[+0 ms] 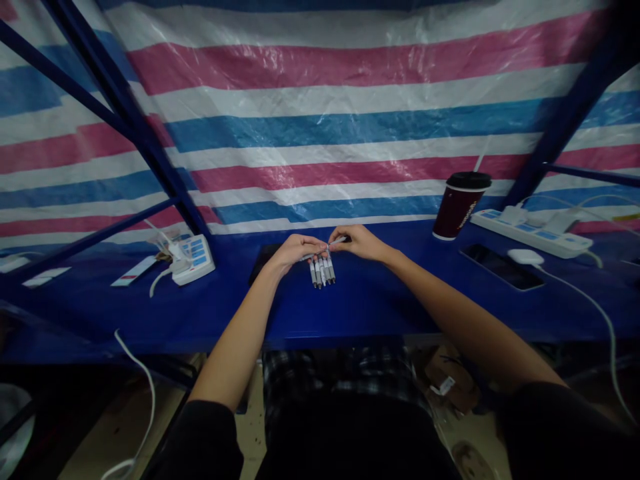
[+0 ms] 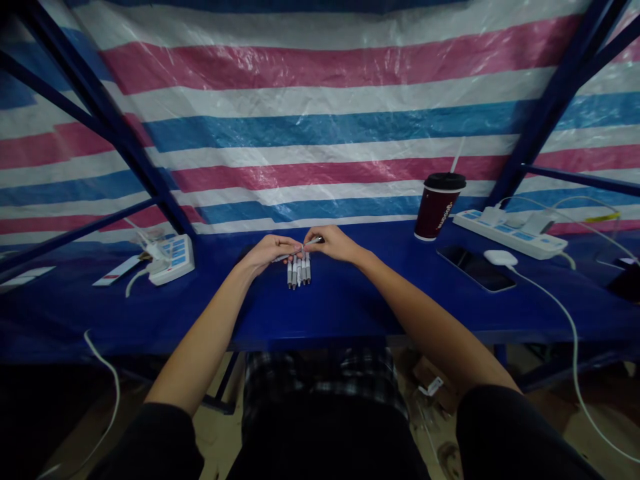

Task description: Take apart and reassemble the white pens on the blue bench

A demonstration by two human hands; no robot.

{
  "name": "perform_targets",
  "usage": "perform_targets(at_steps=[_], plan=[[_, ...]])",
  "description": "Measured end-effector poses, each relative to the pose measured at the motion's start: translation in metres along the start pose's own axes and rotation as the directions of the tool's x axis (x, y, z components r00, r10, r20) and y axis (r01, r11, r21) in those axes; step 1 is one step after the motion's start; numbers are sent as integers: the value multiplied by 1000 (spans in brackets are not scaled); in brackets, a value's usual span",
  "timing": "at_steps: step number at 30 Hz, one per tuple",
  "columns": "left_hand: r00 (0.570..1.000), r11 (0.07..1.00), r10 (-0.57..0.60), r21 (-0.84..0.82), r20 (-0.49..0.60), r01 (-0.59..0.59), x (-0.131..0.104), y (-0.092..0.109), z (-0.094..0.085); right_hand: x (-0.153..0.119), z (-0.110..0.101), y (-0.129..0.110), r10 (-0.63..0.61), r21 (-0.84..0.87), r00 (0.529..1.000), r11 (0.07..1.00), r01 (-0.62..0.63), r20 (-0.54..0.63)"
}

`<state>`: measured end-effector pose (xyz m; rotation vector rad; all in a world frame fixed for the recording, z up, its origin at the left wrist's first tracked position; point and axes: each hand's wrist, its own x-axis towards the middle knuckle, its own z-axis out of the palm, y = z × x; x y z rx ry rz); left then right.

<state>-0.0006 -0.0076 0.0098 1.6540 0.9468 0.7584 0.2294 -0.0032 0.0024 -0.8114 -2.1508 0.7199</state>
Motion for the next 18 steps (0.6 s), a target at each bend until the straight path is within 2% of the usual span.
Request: perform_targets(at_steps=[2,5,9,18], plan=[[999,1000,23,4,-38,-23,0,0,1,-1,-1,-2,36,-37,999,999,-35,33],[991,998,61,42,-116,-56,2,-2,1,-2,-2,-4,21,-6,1000,1000,-21,23],[978,988,139,90,-156,-126,3,-1,3,-2,-2,-5,65,-53,997,997,-63,31],[944,955,259,202,-206,-218,3,-1,7,-3,-3,-5,-30,-128,999,991,28,-12]])
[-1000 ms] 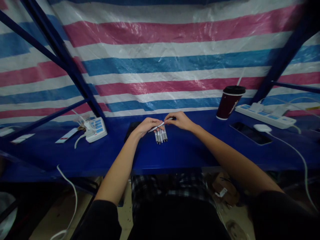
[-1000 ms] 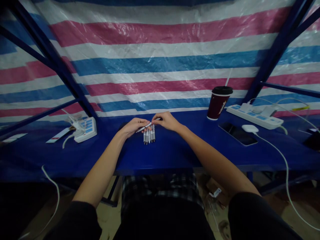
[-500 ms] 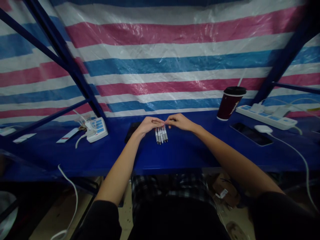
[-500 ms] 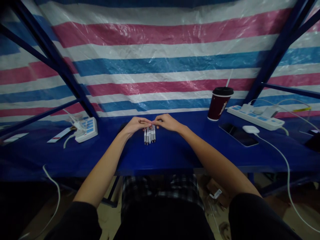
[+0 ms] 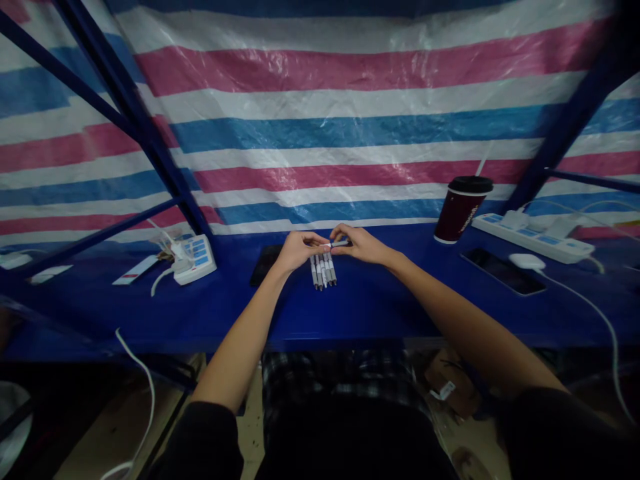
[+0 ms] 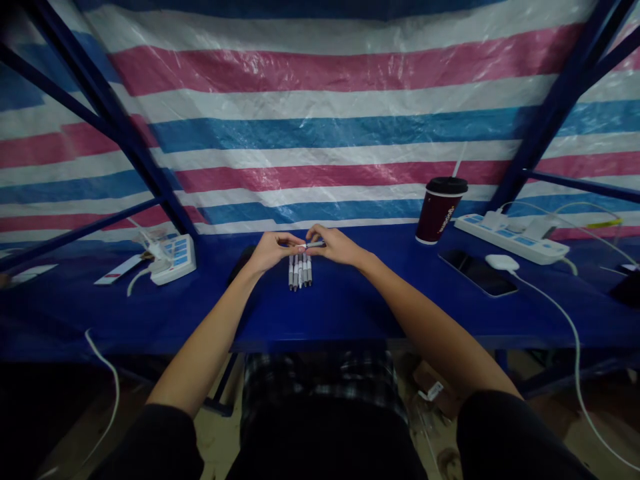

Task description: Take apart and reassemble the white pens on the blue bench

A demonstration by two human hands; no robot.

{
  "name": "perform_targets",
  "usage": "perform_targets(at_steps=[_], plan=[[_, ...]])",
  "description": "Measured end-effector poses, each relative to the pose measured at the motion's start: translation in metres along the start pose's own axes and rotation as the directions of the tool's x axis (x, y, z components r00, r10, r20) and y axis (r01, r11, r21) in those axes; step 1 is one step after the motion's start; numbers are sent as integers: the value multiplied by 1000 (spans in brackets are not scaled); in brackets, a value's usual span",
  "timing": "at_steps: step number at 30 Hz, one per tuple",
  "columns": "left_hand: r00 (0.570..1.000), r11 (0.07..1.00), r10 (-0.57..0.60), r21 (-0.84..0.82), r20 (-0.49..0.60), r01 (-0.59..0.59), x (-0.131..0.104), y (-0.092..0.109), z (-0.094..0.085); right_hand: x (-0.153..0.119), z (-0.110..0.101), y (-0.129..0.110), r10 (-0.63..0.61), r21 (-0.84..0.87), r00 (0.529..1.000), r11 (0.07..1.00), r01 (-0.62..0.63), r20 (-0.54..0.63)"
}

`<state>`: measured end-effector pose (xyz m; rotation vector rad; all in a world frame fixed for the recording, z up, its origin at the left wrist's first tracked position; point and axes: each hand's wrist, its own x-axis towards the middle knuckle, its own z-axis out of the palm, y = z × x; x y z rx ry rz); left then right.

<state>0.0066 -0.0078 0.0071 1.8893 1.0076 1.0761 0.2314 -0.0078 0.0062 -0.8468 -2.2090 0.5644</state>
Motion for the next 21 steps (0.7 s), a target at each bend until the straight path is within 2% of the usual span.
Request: perform_targets(at_steps=[6,19,21], plan=[[998,993,54,110,-20,-52,0,-1,1,0,0,3,20,2,1000,1000,-20,2],[997,986,76,147,-17,-72,-2,-1,1,-1,-7,-8,-1,-74,1000,997,3,29],[997,983,82,166,-14,-79,-2,-2,2,-1,-8,-10,34,-72,998,997,-30,59]])
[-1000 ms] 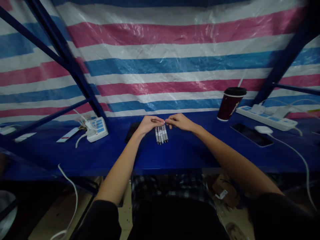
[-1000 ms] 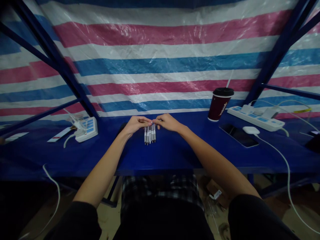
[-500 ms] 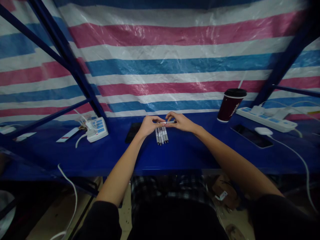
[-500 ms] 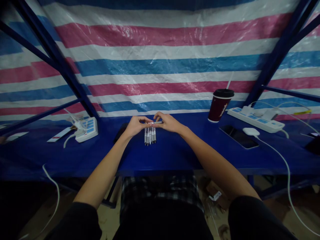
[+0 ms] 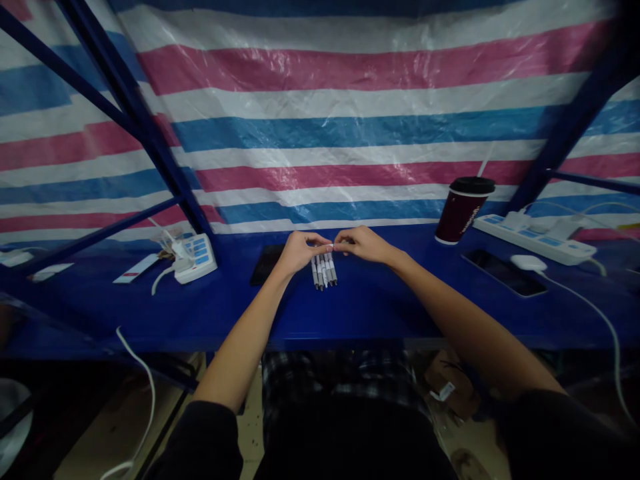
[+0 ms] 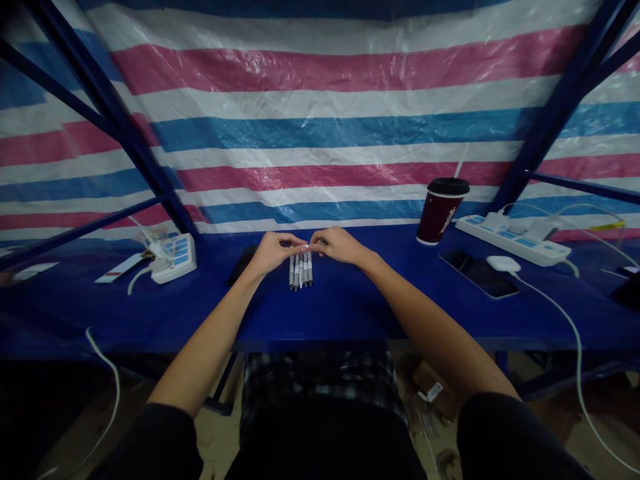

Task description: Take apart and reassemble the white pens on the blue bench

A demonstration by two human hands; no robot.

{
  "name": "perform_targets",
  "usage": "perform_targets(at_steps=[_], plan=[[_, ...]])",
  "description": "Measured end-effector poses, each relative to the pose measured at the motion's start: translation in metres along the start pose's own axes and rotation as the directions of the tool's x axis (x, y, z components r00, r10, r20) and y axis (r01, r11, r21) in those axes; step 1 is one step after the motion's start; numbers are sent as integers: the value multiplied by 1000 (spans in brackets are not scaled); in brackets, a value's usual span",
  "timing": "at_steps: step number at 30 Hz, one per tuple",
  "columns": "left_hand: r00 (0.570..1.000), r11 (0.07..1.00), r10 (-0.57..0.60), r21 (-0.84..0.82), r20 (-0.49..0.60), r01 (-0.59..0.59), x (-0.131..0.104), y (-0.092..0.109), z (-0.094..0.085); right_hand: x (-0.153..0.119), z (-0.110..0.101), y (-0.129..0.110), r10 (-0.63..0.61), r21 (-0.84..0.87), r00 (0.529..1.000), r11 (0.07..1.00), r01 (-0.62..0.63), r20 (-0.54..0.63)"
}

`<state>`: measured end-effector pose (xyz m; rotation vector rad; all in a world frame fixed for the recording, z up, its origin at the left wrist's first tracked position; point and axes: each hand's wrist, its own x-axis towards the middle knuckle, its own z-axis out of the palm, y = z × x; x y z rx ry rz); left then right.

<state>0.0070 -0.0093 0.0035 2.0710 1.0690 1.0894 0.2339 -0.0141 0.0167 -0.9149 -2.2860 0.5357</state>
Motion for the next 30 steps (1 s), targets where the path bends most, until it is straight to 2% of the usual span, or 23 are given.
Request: perform_targets(at_steps=[4,6,8,10,12,16,22,25,30], plan=[[998,992,58,115,-13,-56,-1,2,0,0,4,1,106,125,993,986,-113,61],[985,967,150,222,-89,-127,-1,4,-2,2,9,4,147,267,984,949,-170,103],[945,937,245,303,-217,-173,1,6,-5,4,16,7,167,443,970,867,-229,174],[910,938,272,298,-313,-178,3,5,-8,5,22,8,141,579,959,773,-261,244],[910,956,253,232,-328,-182,5,3,-9,6,27,7,92,651,957,715,-255,274],[928,961,253,178,-275,-210,4,0,-8,6,29,5,78,677,966,699,-230,248],[945,930,229,340,-234,-141,-3,7,-8,5,27,4,82,654,969,724,-217,232],[948,923,213,367,-237,-115,-5,11,-9,5,25,1,119,645,965,724,-244,232],[941,943,213,307,-263,-128,-5,9,-10,4,23,-3,141,648,972,726,-230,187]])
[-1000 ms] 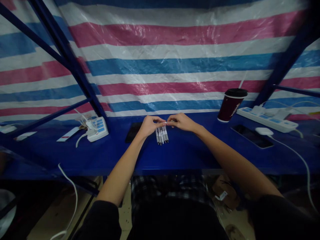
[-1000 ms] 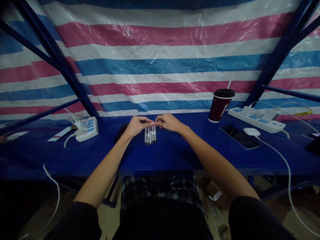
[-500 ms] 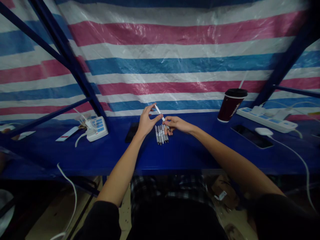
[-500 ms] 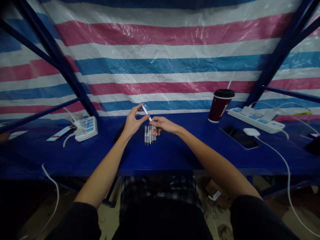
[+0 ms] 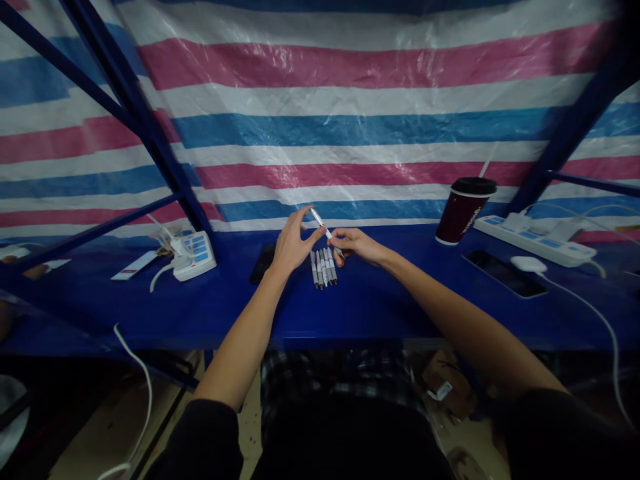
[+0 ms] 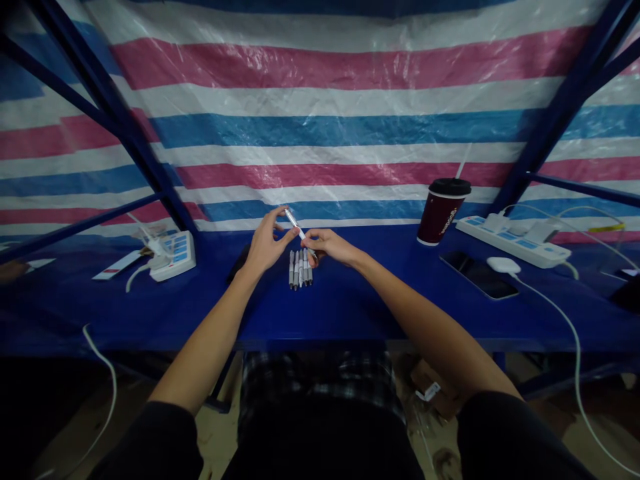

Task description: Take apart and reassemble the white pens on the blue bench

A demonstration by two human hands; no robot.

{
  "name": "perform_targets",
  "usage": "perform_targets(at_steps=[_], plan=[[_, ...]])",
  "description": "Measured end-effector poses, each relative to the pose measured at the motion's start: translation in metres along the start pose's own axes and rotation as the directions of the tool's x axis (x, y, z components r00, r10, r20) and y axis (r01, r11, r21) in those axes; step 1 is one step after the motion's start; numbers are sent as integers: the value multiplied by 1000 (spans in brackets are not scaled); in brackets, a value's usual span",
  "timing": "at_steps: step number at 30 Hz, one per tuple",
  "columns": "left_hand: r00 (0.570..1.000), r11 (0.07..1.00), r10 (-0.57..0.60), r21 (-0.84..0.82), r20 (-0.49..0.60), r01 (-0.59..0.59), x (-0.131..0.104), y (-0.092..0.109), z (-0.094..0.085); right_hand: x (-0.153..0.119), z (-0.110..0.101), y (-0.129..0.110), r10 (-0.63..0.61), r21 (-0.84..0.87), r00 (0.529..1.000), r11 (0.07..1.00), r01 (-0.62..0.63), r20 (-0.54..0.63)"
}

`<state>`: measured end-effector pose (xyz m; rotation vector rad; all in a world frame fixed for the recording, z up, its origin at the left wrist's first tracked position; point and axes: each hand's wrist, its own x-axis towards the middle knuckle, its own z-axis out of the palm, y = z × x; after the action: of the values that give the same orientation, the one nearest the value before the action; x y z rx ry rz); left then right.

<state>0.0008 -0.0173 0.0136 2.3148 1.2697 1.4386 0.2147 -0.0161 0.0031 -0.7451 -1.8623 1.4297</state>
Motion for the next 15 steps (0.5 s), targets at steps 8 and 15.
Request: perform_targets(at_steps=[8,15], plan=[[963,781,-214,-563,165,270,8,-2,10,4,5,2,-7,46,999,999,5,33],[830,835,-544,173,121,522,11,-19,-7,9,3,9,38,-677,964,704,-214,-264]])
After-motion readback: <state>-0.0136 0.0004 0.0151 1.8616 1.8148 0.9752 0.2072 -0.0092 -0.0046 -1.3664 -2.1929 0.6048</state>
